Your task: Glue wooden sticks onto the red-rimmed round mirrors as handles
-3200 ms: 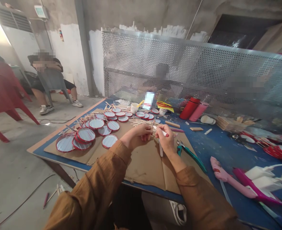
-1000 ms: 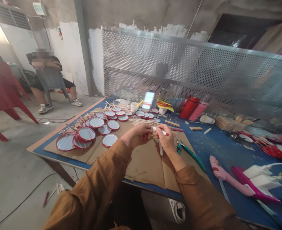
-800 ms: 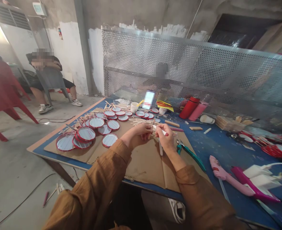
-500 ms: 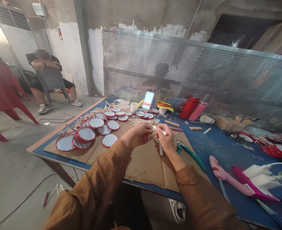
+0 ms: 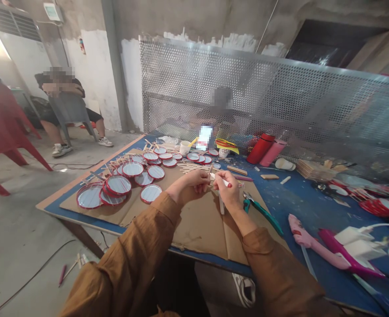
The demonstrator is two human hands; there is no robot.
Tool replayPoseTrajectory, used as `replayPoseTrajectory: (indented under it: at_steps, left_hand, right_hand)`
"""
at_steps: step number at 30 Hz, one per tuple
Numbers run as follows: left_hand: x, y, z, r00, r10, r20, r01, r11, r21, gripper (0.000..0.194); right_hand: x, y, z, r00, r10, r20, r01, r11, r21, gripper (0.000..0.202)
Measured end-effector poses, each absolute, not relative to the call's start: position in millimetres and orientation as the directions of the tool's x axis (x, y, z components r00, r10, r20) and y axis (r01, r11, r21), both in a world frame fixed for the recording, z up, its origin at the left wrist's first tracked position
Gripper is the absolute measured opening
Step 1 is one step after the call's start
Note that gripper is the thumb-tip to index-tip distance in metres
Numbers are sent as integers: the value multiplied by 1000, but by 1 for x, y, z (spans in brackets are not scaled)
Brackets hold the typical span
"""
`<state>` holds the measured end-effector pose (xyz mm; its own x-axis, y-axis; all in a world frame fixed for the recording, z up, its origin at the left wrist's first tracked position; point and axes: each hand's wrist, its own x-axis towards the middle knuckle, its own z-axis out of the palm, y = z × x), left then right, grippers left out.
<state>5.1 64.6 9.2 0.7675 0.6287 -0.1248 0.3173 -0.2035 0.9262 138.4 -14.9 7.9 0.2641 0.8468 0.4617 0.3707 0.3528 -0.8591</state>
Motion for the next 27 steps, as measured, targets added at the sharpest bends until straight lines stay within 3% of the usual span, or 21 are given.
replayPoseTrajectory:
  at_steps: [17, 27]
  left_hand:
    - [6, 64, 11, 744, 651, -150, 360, -202, 911, 21]
    - [4, 63, 11, 747, 649, -141, 358, -215, 909, 17]
  right_hand:
    - [138, -16, 9, 254, 865, 433, 385, 321, -865, 16]
    - [142, -11, 3, 259, 827, 499, 399, 379, -835, 18]
